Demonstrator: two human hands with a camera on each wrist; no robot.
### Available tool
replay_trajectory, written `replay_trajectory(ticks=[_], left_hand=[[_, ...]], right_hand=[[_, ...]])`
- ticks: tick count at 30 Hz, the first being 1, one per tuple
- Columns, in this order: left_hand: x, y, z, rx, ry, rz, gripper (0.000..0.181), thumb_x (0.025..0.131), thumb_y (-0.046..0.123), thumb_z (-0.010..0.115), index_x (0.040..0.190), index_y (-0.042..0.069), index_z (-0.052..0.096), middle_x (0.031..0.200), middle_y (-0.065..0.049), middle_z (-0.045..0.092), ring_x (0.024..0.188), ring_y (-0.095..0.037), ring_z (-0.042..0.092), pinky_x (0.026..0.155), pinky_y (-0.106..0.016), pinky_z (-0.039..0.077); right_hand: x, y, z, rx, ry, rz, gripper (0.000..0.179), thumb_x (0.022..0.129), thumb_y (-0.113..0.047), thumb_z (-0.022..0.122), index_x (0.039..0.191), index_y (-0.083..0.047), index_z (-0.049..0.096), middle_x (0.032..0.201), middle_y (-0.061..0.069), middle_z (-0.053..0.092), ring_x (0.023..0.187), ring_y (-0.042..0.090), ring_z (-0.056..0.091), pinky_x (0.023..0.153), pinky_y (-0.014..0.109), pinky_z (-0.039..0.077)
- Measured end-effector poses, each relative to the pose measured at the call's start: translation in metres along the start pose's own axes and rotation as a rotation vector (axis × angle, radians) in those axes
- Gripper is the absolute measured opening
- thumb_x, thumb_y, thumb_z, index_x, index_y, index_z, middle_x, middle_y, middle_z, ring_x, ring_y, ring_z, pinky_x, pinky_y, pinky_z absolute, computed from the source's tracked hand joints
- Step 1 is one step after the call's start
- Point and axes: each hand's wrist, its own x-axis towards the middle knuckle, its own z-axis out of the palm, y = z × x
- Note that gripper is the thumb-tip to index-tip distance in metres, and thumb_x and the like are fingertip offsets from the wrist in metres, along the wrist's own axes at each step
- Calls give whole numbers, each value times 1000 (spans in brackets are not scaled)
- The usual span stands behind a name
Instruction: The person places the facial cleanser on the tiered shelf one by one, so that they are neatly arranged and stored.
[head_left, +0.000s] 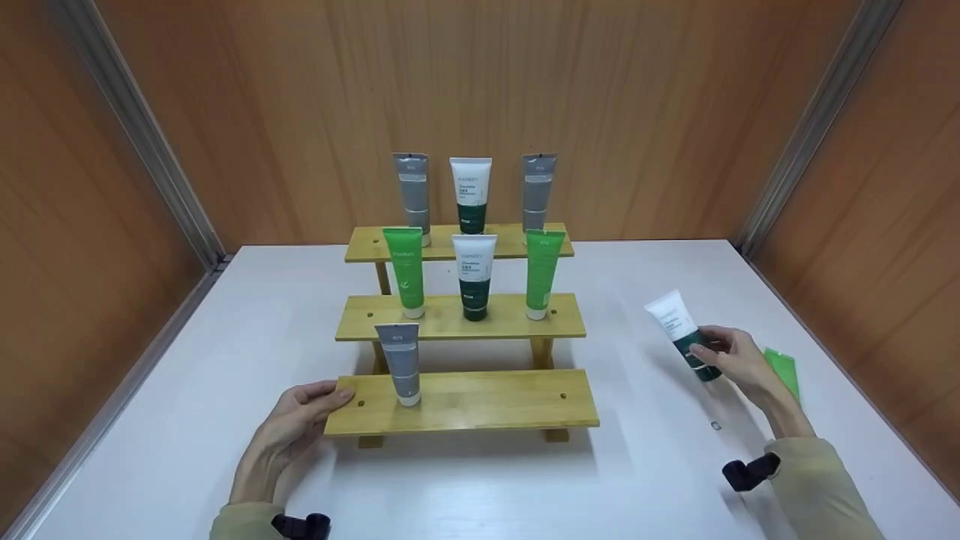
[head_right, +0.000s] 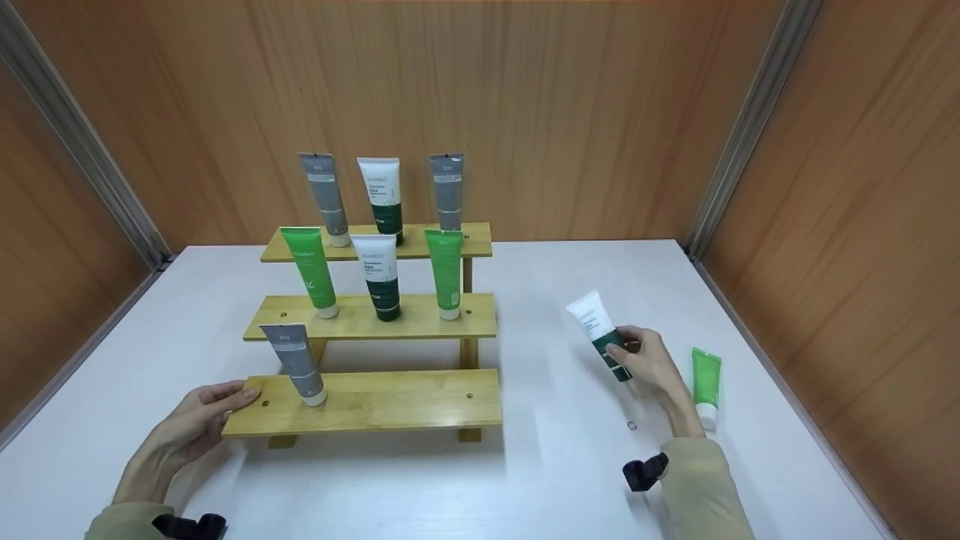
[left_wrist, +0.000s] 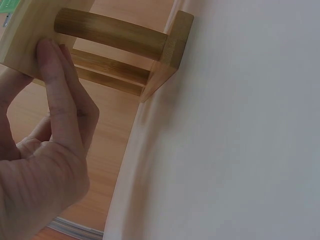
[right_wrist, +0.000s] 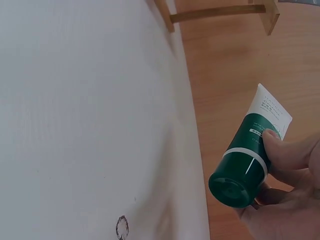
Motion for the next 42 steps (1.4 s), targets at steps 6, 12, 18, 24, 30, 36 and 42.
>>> replay_trajectory(ticks=[6, 12, 18, 24, 30, 36, 42], left_hand=[[1, 0, 2, 15, 41, -15, 63, 96, 20, 69, 143, -12, 42, 111, 1, 72, 100, -6, 70, 92, -17, 58], [1, 0, 4, 27, 71, -28, 65, 96, 21, 70, 143, -13, 41, 111, -1, 72, 100, -6, 70, 90, -17, 59], [1, 0, 4, 27, 76, -28, 58, 96, 20, 70, 139, -11, 47, 107, 1, 73, 97, -7, 70, 88, -17, 59], [1, 0, 2, 29, 39, -15, 56, 97, 20, 68, 139, -11, 48, 106, 2, 73, 97, -7, 71, 88, -18, 59], [1, 0, -1, 7, -28, 12, 57, 98, 18, 66, 141, -12, 45, 107, 2, 74, 99, -8, 73, 89, -19, 60], [1, 0, -2, -9, -26, 7, 54, 98, 17, 67, 140, -10, 47, 107, 2, 75, 98, -8, 73, 89, -19, 60], [1, 0, -1, -3, -10, -8, 52, 98, 19, 67, 139, -7, 50, 106, 3, 75, 98, -7, 73, 89, -18, 60]], right_hand=[[-3, -10, 3, 13, 12, -15, 56, 104, -15, 55, 145, 17, 36, 131, 27, 55, 100, 3, 58, 85, 13, 53], [-6, -21, 7, 11, 10, -38, 58, 104, -19, 56, 146, 15, 36, 136, 29, 53, 103, 2, 56, 87, 10, 49], [-9, -30, 11, 22, 8, -60, 55, 104, -20, 57, 144, 13, 40, 128, 20, 57, 102, 5, 56, 88, 11, 49], [-12, -39, 16, 53, -7, -90, 54, 102, -19, 60, 143, 13, 42, 120, 8, 61, 101, 3, 58, 89, 13, 49], [-13, -48, 24, 57, -30, -112, 55, 102, -19, 61, 143, 11, 43, 123, 12, 60, 105, 3, 58, 92, 13, 46], [-13, -57, 35, 37, -50, -140, 55, 102, -20, 61, 145, 9, 42, 132, 23, 57, 113, 14, 58, 102, 27, 47], [-14, -67, 46, 45, -73, -144, 58, 102, -20, 61, 147, 9, 39, 136, 27, 55, 124, 32, 54, 115, 56, 42]])
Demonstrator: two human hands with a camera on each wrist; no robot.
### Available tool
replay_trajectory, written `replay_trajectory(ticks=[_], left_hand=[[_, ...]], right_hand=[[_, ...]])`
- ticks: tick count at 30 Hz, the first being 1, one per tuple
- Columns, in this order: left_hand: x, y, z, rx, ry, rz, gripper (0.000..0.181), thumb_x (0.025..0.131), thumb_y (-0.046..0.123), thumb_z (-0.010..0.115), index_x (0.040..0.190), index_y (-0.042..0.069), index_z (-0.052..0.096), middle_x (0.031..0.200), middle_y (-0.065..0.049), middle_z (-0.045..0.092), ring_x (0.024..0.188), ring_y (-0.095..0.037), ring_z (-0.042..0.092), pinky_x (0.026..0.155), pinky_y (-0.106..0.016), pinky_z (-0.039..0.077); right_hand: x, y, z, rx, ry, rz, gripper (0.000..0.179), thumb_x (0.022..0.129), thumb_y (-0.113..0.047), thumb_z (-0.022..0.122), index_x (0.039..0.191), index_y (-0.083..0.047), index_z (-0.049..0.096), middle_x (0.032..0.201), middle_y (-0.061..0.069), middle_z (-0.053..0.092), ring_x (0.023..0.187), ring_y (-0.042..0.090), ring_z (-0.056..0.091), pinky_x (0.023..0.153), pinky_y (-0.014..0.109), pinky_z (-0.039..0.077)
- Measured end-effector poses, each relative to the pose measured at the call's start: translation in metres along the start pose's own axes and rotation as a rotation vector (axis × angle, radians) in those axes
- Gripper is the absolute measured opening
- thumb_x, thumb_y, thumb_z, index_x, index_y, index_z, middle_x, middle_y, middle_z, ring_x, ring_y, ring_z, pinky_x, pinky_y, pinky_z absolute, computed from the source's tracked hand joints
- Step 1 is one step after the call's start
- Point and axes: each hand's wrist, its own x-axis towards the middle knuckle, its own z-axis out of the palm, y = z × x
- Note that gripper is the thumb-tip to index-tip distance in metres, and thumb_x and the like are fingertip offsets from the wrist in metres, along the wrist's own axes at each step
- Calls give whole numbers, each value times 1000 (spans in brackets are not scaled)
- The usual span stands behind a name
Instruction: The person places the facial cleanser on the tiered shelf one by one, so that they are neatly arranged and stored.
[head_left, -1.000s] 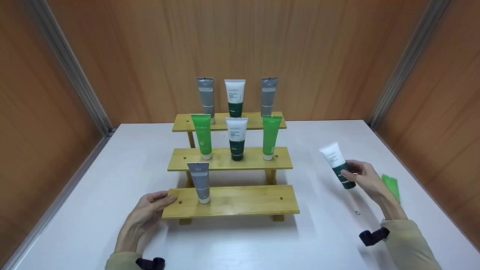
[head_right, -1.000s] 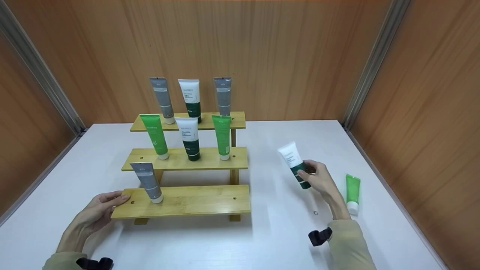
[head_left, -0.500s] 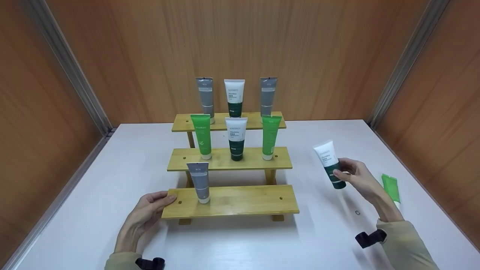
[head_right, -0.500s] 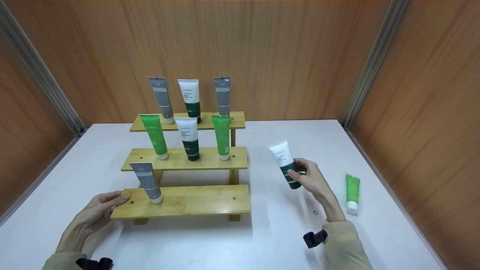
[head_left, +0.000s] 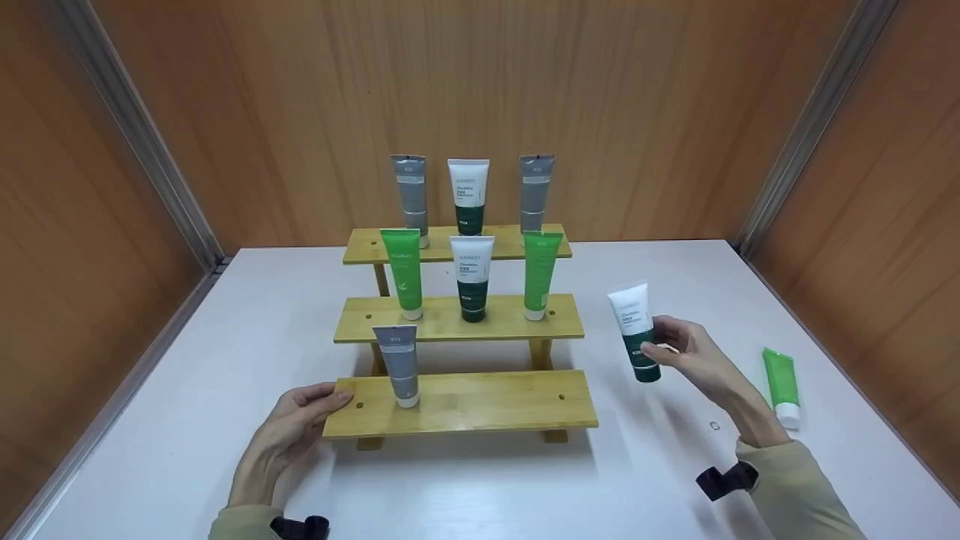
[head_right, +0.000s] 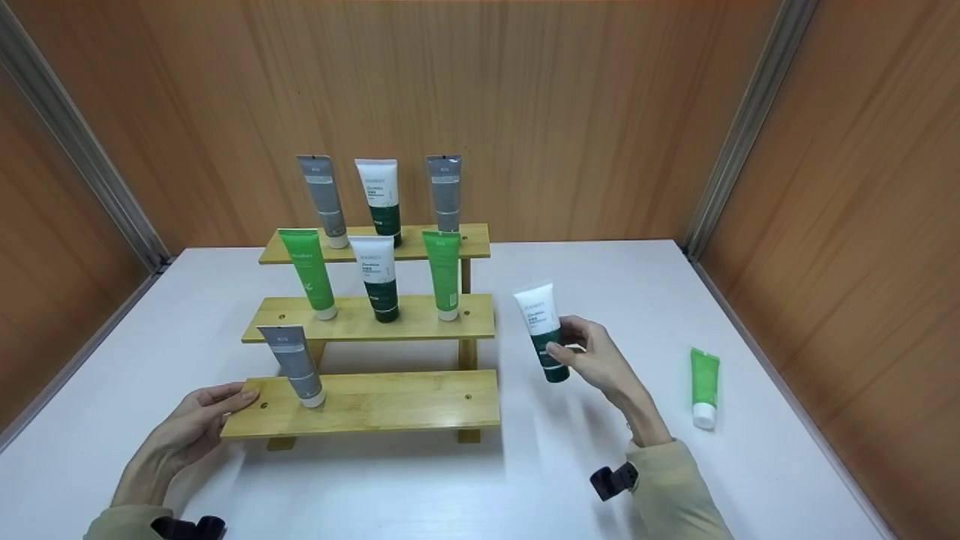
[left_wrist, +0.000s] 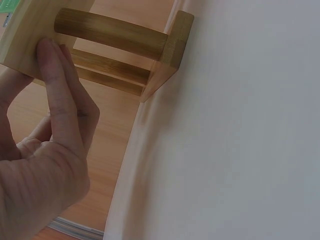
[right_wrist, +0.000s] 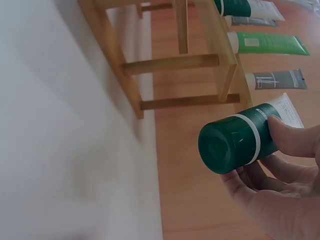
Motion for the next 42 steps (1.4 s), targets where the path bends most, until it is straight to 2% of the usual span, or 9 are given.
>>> replay_trajectory(ticks=[4, 9, 12, 16, 19, 28, 32, 42], left_hand=[[0, 0, -1, -12, -1, -4, 45, 97, 19, 67, 135, -4, 56, 104, 4, 75, 96, -7, 73, 88, -18, 60], [-1, 1, 0, -20, 6, -4, 35, 97, 18, 68, 127, 0, 62, 102, 4, 75, 95, -7, 73, 87, -18, 60], [-1, 1, 1, -11, 15, -7, 43, 97, 18, 68, 132, -4, 57, 104, 3, 74, 96, -7, 73, 88, -19, 60], [-1, 1, 2, 6, 20, -4, 58, 97, 19, 69, 141, -10, 46, 107, 2, 73, 98, -8, 73, 89, -19, 60], [0, 1, 2, 2, 26, -10, 59, 97, 20, 69, 142, -10, 45, 107, 1, 74, 98, -9, 73, 89, -20, 61], [-1, 0, 2, -10, 16, -7, 55, 97, 20, 69, 139, -8, 49, 107, 2, 74, 98, -9, 73, 90, -20, 60], [-1, 1, 1, -10, 9, -7, 53, 96, 20, 69, 138, -8, 51, 107, 2, 74, 99, -9, 73, 91, -20, 60], [0, 1, 1, -4, 5, -1, 63, 97, 19, 69, 143, -12, 41, 107, 2, 74, 99, -9, 73, 91, -20, 60]], right_hand=[[0, -7, 7, 27, -10, 13, 61, 101, -21, 62, 148, 8, 37, 138, 28, 53, 127, 35, 54, 118, 62, 38], [2, -15, 16, 50, -28, 5, 62, 99, -21, 65, 148, 7, 39, 139, 27, 54, 129, 35, 55, 118, 60, 40], [3, -20, 22, 54, -37, -12, 61, 98, -20, 67, 146, 7, 40, 139, 26, 55, 128, 34, 56, 117, 57, 43], [5, -25, 30, 76, -52, -35, 59, 97, -17, 68, 145, 6, 43, 137, 24, 56, 124, 30, 57, 113, 46, 49], [7, -29, 36, 91, -62, -46, 59, 96, -17, 69, 144, 6, 45, 136, 22, 57, 123, 28, 58, 110, 40, 51], [13, -37, 54, 108, -57, -83, 56, 94, -15, 71, 142, 4, 49, 136, 23, 59, 123, 32, 59, 111, 49, 51], [15, -40, 61, 116, -71, -101, 57, 93, -16, 72, 141, 4, 50, 136, 23, 59, 123, 31, 60, 110, 48, 52], [20, -49, 81, 132, -111, -153, 56, 92, -16, 73, 140, 2, 52, 134, 22, 62, 118, 28, 62, 108, 43, 52]])
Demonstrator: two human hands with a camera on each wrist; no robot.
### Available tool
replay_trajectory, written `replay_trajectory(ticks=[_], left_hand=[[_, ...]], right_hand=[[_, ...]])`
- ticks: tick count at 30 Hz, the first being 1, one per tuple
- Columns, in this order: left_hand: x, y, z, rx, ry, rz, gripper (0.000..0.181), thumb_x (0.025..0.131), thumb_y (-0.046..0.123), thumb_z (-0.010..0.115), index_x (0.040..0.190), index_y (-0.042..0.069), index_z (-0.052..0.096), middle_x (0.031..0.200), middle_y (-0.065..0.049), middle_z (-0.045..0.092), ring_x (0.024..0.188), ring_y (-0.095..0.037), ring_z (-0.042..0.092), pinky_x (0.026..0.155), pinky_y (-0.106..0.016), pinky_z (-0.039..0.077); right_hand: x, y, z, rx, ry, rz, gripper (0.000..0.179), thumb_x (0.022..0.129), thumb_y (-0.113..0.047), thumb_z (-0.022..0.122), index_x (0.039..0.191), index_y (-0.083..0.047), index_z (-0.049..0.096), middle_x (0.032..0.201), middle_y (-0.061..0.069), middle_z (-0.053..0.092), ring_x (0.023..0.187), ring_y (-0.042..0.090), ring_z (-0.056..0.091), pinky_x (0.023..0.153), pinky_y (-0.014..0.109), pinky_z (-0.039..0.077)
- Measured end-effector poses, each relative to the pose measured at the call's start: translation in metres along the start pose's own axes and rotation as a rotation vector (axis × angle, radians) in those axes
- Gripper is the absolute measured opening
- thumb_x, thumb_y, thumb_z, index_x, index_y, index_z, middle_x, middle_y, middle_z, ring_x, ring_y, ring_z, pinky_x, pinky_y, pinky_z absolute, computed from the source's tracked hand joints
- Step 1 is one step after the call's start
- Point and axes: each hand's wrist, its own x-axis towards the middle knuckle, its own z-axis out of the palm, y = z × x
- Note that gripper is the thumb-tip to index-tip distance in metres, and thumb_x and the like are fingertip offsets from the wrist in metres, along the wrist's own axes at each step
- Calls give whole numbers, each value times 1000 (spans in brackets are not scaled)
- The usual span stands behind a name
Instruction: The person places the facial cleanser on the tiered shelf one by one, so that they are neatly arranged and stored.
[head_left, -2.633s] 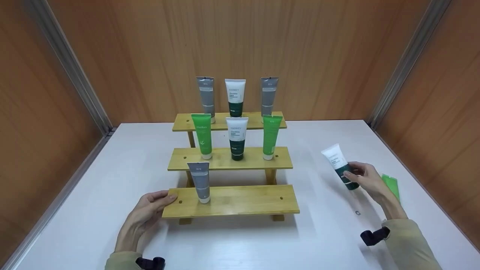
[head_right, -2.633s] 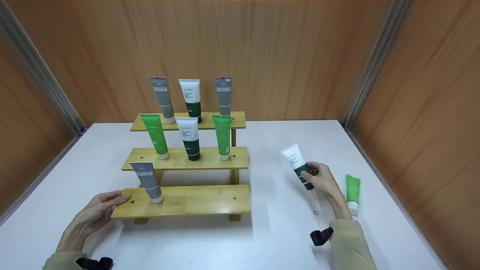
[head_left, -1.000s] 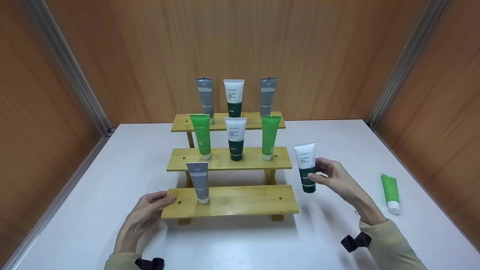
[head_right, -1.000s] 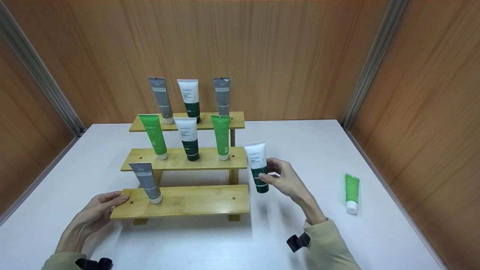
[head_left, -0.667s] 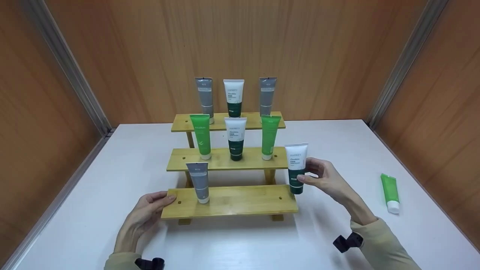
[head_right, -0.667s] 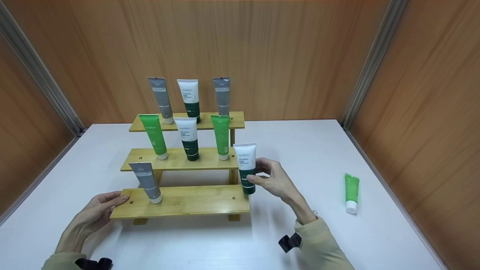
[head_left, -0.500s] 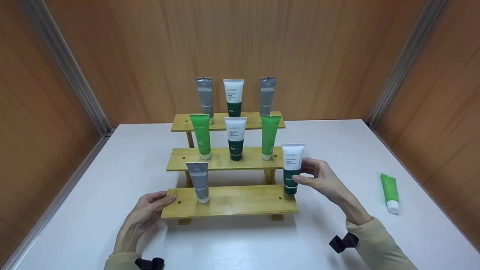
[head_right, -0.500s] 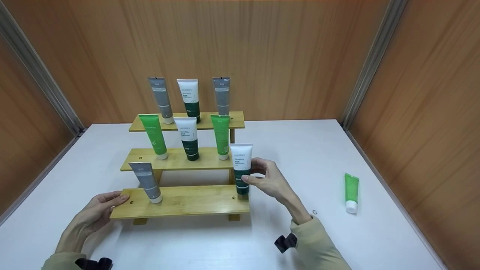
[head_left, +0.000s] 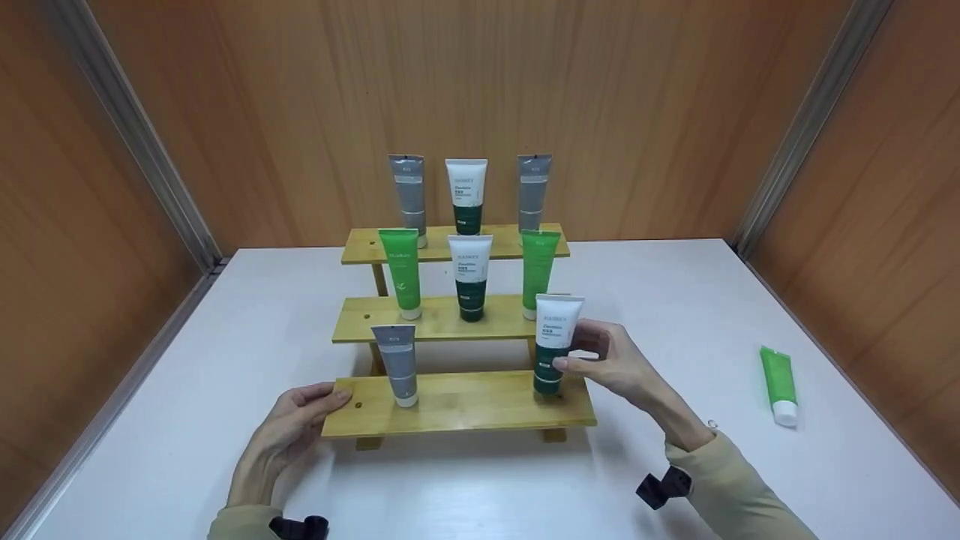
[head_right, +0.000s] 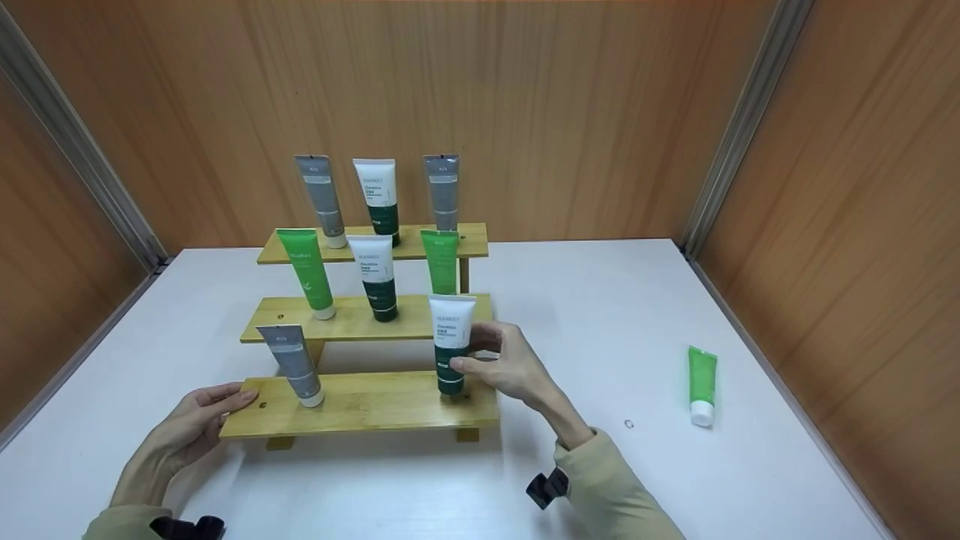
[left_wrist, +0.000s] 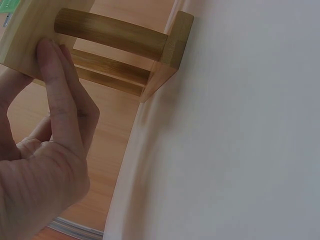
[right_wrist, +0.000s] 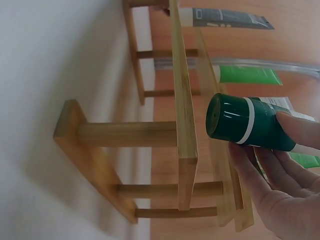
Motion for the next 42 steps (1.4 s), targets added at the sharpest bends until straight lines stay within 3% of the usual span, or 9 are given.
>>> replay_trajectory(ticks=[22, 29, 42], left_hand=[[0, 0, 1, -25, 15, -11, 56, 96, 17, 69, 140, -9, 47, 103, 2, 75, 95, -9, 74, 86, -20, 62], [0, 0, 1, -9, 27, -16, 59, 96, 19, 70, 141, -10, 45, 104, 2, 74, 95, -9, 74, 87, -20, 61], [0, -1, 2, 10, 30, -3, 59, 96, 20, 69, 141, -11, 45, 105, 2, 74, 96, -8, 73, 89, -20, 61]], right_hand=[[20, -10, 46, 25, -27, -32, 54, 88, -18, 78, 136, -3, 58, 131, 17, 66, 117, 28, 65, 106, 51, 53], [24, -10, 56, 27, -29, -52, 51, 87, -16, 79, 133, -4, 61, 129, 16, 68, 116, 28, 67, 103, 40, 57], [30, -14, 74, 91, -35, -24, 49, 86, -11, 79, 131, -2, 62, 128, 18, 68, 117, 30, 67, 104, 38, 57]])
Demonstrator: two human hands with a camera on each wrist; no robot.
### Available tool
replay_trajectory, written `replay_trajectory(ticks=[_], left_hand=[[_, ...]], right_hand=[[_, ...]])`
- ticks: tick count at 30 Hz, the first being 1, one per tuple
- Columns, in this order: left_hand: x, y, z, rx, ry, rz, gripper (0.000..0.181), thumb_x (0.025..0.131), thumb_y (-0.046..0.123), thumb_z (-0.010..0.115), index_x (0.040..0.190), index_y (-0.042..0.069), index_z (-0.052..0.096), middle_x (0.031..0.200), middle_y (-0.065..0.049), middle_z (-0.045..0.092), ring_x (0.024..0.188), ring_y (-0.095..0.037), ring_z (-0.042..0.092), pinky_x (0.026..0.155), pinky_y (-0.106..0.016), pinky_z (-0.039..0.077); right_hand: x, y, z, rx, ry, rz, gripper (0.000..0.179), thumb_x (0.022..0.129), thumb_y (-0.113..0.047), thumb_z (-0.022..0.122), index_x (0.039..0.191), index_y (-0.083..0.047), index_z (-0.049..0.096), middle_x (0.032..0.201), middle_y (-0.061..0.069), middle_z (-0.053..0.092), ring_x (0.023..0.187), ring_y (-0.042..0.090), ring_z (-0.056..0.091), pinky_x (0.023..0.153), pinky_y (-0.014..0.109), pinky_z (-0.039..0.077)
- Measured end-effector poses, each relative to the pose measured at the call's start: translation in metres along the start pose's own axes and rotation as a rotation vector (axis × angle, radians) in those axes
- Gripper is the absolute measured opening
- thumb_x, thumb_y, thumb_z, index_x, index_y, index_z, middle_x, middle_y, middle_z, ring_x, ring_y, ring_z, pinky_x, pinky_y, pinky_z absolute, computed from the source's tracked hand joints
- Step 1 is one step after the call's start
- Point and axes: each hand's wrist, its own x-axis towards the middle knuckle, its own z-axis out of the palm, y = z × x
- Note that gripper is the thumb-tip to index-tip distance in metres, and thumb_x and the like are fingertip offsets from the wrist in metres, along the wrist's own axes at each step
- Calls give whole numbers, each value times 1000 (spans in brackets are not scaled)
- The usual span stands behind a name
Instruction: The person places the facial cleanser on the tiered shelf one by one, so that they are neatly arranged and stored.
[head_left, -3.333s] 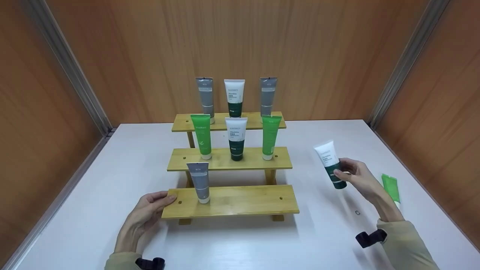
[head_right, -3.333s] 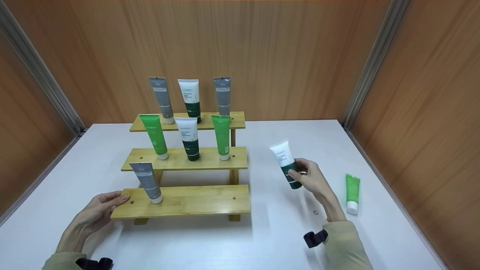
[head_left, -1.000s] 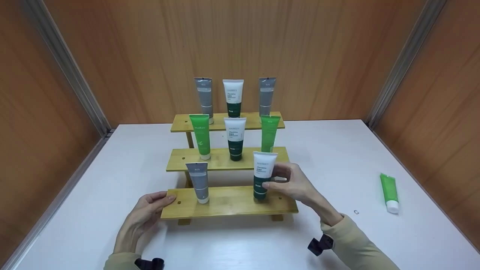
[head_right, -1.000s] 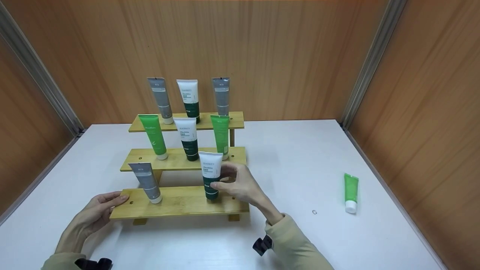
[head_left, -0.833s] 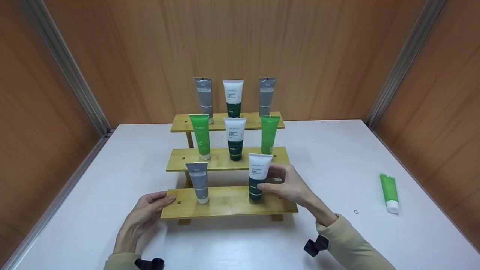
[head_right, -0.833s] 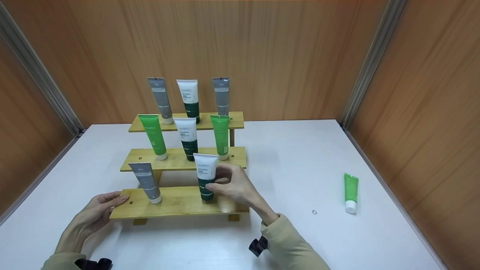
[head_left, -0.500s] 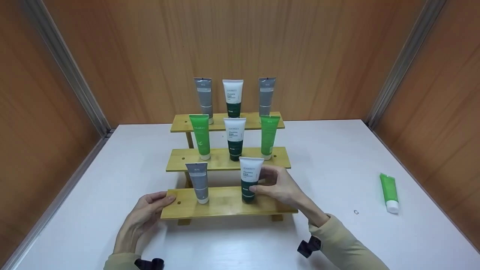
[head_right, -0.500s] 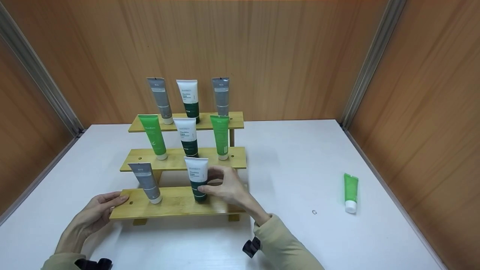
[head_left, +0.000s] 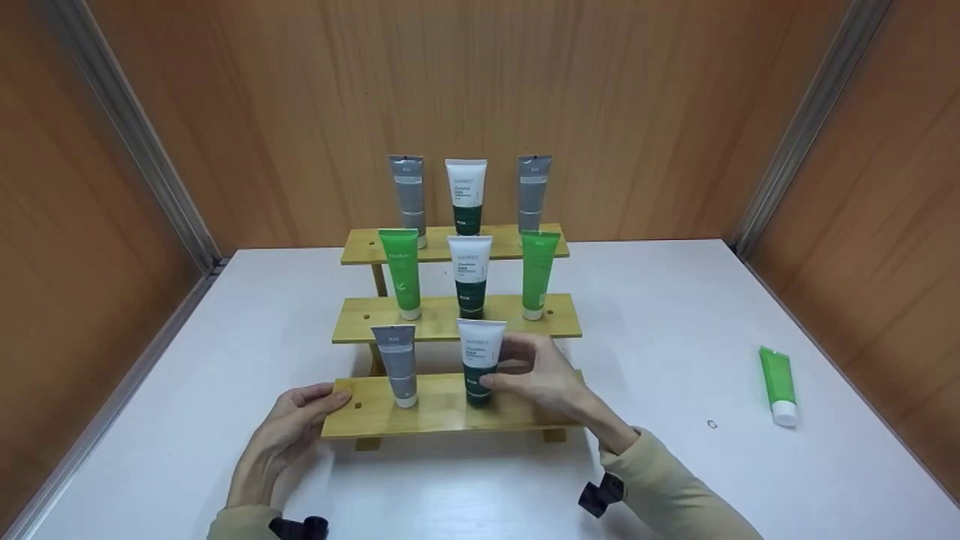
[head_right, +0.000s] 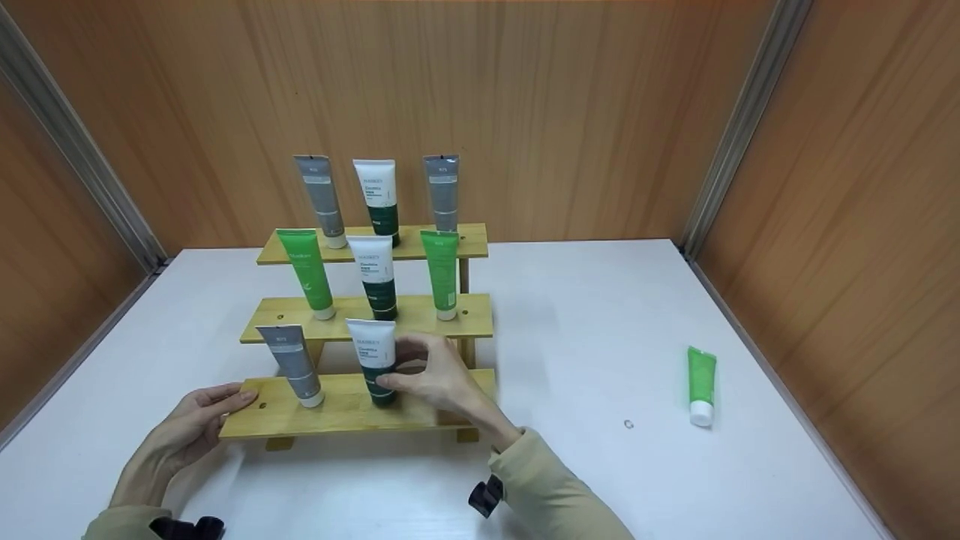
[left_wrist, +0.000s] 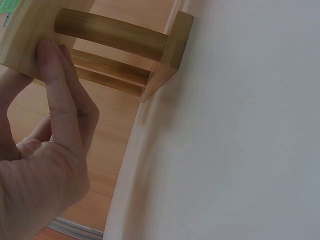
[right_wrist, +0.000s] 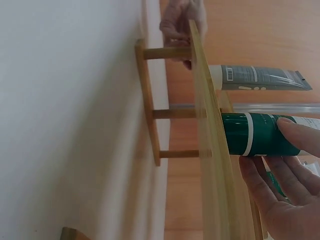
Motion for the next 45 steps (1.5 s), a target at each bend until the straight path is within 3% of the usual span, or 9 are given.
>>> replay_trajectory(ticks=[18, 27, 40, 45], left_hand=[[0, 0, -1, -7, -23, 1, 61, 97, 19, 68, 143, -12, 42, 106, 2, 74, 97, -8, 73, 90, -20, 61], [0, 0, 1, 8, 25, -3, 52, 96, 19, 70, 136, -8, 51, 106, 2, 72, 97, -8, 72, 89, -19, 60], [0, 0, 0, -7, 11, 0, 55, 96, 18, 70, 138, -10, 48, 106, 1, 74, 97, -9, 73, 88, -20, 61], [0, 0, 1, 3, 28, -12, 55, 95, 19, 71, 138, -8, 50, 106, 2, 74, 98, -8, 72, 89, -20, 60]], right_hand=[[4, 2, 6, 6, -16, -12, 50, 85, -10, 79, 131, -1, 62, 129, 19, 67, 120, 35, 66, 105, 39, 56], [4, 4, 5, -5, -32, -55, 50, 85, -10, 79, 130, 2, 61, 128, 22, 67, 116, 33, 68, 103, 38, 57], [2, 4, 4, 31, -51, -62, 52, 85, -7, 79, 132, 1, 60, 130, 21, 66, 120, 38, 65, 105, 39, 57], [0, 4, -2, 43, -45, -51, 50, 85, -9, 79, 132, -1, 61, 130, 20, 66, 119, 33, 66, 106, 39, 56]])
